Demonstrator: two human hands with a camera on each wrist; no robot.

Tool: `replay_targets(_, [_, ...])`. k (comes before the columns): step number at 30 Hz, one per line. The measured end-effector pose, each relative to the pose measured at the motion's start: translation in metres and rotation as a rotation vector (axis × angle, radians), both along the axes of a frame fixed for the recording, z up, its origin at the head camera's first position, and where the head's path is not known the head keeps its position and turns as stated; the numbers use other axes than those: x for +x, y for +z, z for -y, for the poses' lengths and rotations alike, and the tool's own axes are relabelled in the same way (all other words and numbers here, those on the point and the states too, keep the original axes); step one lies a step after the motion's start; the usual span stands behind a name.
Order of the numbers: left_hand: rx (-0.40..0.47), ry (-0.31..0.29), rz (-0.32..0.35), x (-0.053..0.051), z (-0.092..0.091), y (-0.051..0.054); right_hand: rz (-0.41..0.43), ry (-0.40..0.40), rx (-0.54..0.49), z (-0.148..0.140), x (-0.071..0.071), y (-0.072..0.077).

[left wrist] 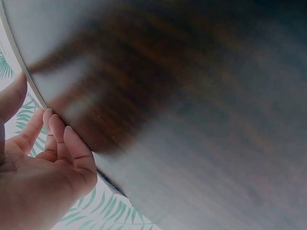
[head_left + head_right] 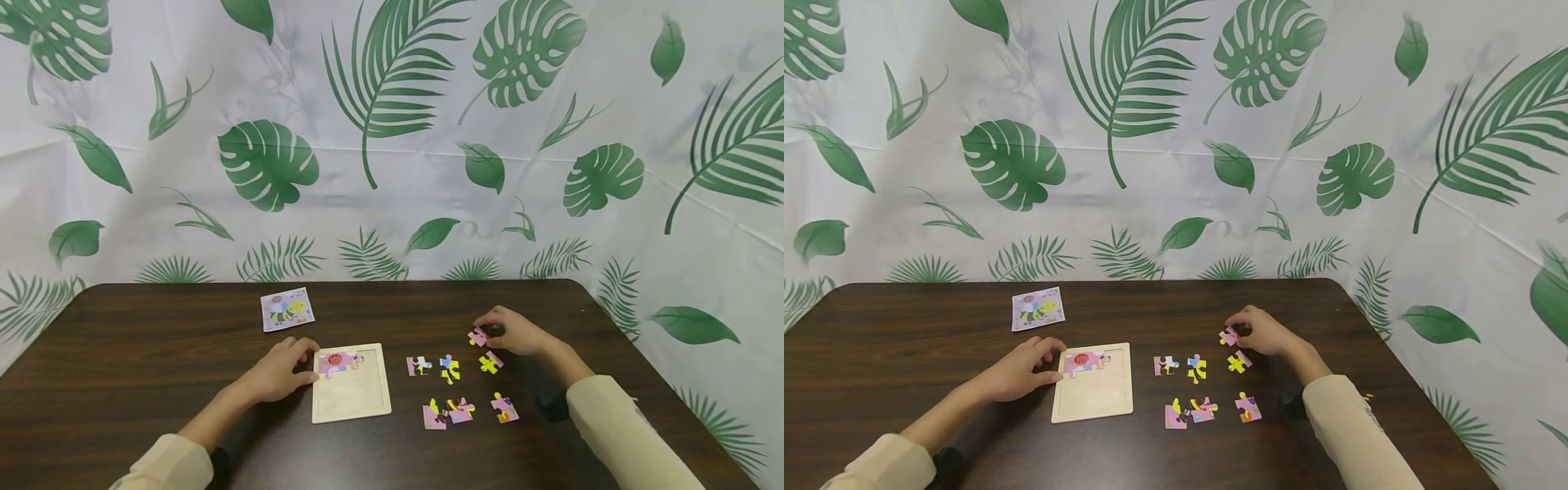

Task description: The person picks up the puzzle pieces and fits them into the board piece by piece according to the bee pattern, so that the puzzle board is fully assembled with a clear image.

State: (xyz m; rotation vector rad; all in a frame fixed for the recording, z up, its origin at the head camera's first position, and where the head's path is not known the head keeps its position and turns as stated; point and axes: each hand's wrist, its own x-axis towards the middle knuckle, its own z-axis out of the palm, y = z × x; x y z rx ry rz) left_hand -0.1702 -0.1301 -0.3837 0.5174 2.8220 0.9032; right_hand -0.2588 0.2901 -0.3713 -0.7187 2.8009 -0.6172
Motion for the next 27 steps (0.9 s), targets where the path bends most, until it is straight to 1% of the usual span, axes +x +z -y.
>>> replay_targets(9, [-0.002, 0.000, 0.002, -0.0004, 0.0002, -0.0006, -0.022, 0.015, -0.031, -0.0021, -0.0021, -0.0037])
replay_targets(16, [-0.001, 0.003, 0.006, -0.0005, -0.0001, -0.0002, -0.023, -0.006, -0.037, -0.0038, -0.0017, -0.0058])
replay_targets(22, [-0.004, 0.005, 0.010, -0.0004, -0.0002, -0.0001, -0.023, -0.001, -0.051, -0.0025, -0.0002, -0.0049])
replay_targets(27, [0.000, 0.006, 0.009, -0.0004, 0.0000, -0.0002, -0.014, -0.022, -0.055, -0.0033, 0.0019, -0.0038])
